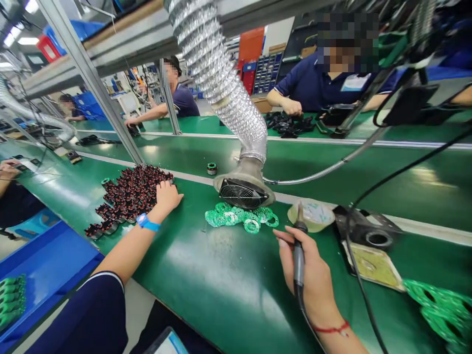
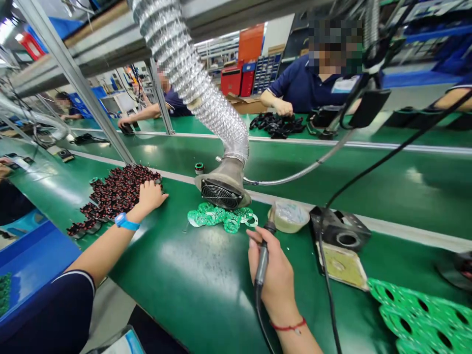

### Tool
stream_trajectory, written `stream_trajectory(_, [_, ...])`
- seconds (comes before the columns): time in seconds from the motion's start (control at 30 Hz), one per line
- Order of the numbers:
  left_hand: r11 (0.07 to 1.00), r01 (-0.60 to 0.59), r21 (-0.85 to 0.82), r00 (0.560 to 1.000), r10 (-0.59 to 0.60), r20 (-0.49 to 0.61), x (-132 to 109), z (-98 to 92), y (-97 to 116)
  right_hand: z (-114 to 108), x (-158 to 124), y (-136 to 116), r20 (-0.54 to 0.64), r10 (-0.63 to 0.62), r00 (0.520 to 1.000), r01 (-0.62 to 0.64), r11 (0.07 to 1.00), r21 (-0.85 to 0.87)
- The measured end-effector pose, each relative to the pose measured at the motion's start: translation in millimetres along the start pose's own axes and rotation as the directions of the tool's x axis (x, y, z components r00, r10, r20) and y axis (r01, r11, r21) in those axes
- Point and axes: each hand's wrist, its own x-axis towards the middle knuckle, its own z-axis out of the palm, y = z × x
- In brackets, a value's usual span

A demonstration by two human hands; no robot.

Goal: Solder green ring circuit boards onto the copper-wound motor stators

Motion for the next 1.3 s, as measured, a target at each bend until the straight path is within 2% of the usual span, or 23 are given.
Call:
stream_trajectory(0.13, [0.991, -0.133, 0.010, 0.991, 0.133, 0.019, -25.7, 8.6, 2.4, 15.0, -9.0, -4.8, -0.003, 0.075, 0.997, -0.075, 0.997, -0.008])
stream_trajectory(0.2, [0.960, -0.278, -0.022, 0.960, 0.278, 0.021, -39.4, 7.8, 8.3, 26.1, -12.6, -6.8, 0.034, 0.085, 0.996, -0.084, 0.996, -0.039])
stream_trajectory(0.23, [0.928, -0.367, -0.059, 0.929, 0.369, 0.021, -47.1, 6.7, 10.4, 32.4, -13.7, -8.0, 0.058, 0.081, 0.995, -0.077, 0.995, -0.062])
stream_trajectory(0.3, [0.816, -0.549, -0.180, 0.828, 0.560, 0.013, -63.5, 4.9, 12.1, 45.6, -13.9, -10.8, 0.100, 0.071, 0.992, -0.059, 0.991, -0.119])
stream_trajectory(0.37, [0.661, -0.683, -0.310, 0.697, 0.717, -0.006, -80.2, 5.1, 10.6, 58.1, -12.0, -13.2, 0.124, 0.080, 0.989, -0.058, 0.983, -0.174])
stream_trajectory(0.43, [0.529, -0.750, -0.396, 0.584, 0.811, -0.023, -95.5, 7.8, 6.8, 67.9, -9.1, -14.3, 0.134, 0.102, 0.986, -0.071, 0.974, -0.215])
stream_trajectory(0.47, [0.494, -0.756, -0.429, 0.557, 0.830, -0.028, -102.2, 9.7, 4.6, 71.4, -7.8, -14.2, 0.135, 0.113, 0.984, -0.080, 0.970, -0.231])
stream_trajectory(0.53, [0.476, -0.721, -0.504, 0.565, 0.825, -0.029, -113.1, 14.1, 0.6, 74.9, -6.8, -13.5, 0.140, 0.134, 0.981, -0.093, 0.960, -0.264])
stream_trajectory(0.63, [0.523, -0.570, -0.634, 0.654, 0.756, 0.035, -121.7, 19.3, -0.9, 72.6, -10.3, -14.1, 0.173, 0.152, 0.973, -0.097, 0.952, -0.290])
stream_trajectory(0.7, [0.568, -0.481, -0.668, 0.689, 0.716, 0.113, -122.0, 20.4, 3.0, 68.1, -16.1, -17.5, 0.222, 0.146, 0.964, -0.080, 0.956, -0.283])
stream_trajectory(0.77, [0.588, -0.446, -0.675, 0.690, 0.706, 0.159, -119.3, 19.4, 10.4, 63.0, -24.0, -22.9, 0.277, 0.126, 0.953, -0.052, 0.964, -0.261])
stream_trajectory(0.9, [0.521, -0.362, -0.773, 0.662, 0.727, 0.181, -110.9, 11.0, 28.6, 52.6, -40.4, -31.6, 0.350, 0.067, 0.934, 0.000, 0.982, -0.189])
stream_trajectory(1.0, [0.485, -0.313, -0.817, 0.615, 0.759, 0.215, -103.9, 0.5, 40.7, 45.2, -46.7, -30.3, 0.312, 0.016, 0.950, 0.026, 0.991, -0.131])
stream_trajectory(1.1, [0.456, -0.447, -0.770, 0.506, 0.838, 0.202, -96.3, -9.5, 50.9, 40.6, -45.8, -25.3, 0.261, 0.005, 0.965, 0.032, 0.990, -0.138])
stream_trajectory(1.2, [0.408, -0.601, -0.688, 0.404, 0.897, 0.180, -91.4, -14.6, 56.8, 41.4, -40.8, -23.9, 0.324, -0.028, 0.946, 0.082, 0.985, -0.155])
stream_trajectory(1.3, [0.393, -0.668, -0.632, 0.379, 0.910, 0.166, -90.4, -15.3, 55.4, 47.5, -35.8, -27.9, 0.419, -0.046, 0.907, 0.134, 0.974, -0.183])
